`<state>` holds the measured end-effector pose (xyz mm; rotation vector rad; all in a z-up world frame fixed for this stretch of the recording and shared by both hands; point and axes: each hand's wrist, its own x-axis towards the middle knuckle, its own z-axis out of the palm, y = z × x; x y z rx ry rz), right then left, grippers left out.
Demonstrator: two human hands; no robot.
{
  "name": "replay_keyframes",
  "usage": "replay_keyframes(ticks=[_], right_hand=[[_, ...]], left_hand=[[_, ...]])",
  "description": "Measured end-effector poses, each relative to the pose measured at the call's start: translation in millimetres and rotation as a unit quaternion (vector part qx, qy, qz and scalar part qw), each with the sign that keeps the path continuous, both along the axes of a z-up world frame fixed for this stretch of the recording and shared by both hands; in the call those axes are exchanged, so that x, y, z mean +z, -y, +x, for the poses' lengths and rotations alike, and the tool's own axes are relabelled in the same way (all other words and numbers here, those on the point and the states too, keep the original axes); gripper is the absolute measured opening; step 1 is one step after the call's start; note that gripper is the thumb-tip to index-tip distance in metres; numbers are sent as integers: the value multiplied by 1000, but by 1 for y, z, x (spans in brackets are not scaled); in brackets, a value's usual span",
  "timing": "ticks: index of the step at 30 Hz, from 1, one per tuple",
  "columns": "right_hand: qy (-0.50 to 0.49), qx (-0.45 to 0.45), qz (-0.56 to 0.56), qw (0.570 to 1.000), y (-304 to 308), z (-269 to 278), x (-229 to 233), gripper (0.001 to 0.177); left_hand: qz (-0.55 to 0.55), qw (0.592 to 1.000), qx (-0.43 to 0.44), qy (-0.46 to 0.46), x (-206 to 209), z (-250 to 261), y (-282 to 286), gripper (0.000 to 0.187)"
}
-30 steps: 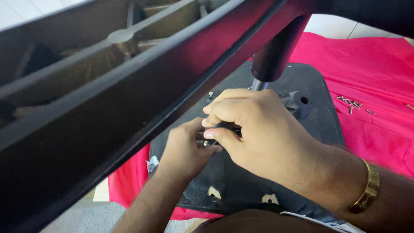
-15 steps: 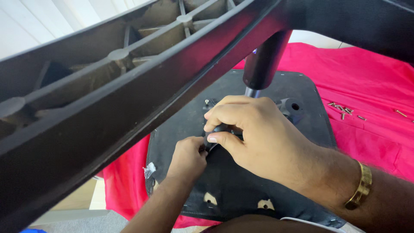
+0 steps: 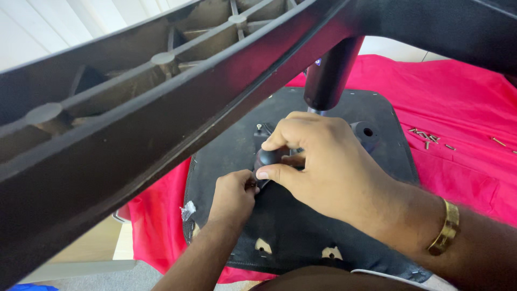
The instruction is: The person uses a screwdriver to tighten screws on the underside of an office chair seat, securing the seat to the central gas lift column. The person works on multiple screw locations around the central mounting plate.
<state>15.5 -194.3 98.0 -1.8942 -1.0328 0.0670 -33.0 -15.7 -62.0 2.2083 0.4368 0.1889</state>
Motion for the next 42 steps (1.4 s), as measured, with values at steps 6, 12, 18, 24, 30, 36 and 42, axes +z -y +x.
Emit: replay_keyframes(ticks=[6,12,18,24,30,36,42], right_hand=[[52,5,-5,999,2,0,3,23],[31,15,-2,999,6,-1,1,23],[101,7,-13,995,7,-6,-2,32],[94,19,20,995,3,-7,-8,23],[138,21,20,990,2,-4,-7,14],[133,22,20,991,5,-3,-6,12],[147,17,31,989,9,-13,-8,24]], left_hand=[[19,999,-8,29,-1,1,3,10],[40,999,9,34,-7,2,9,6],[65,995,-26,65,-14,2,7,9],[65,995,-34,70,-24,1,4,17],[104,991,-29,81,-30,6,4,12],[99,993,-22,58,-25,6,8,8],[51,999,-18,5,-16,0,9,12]])
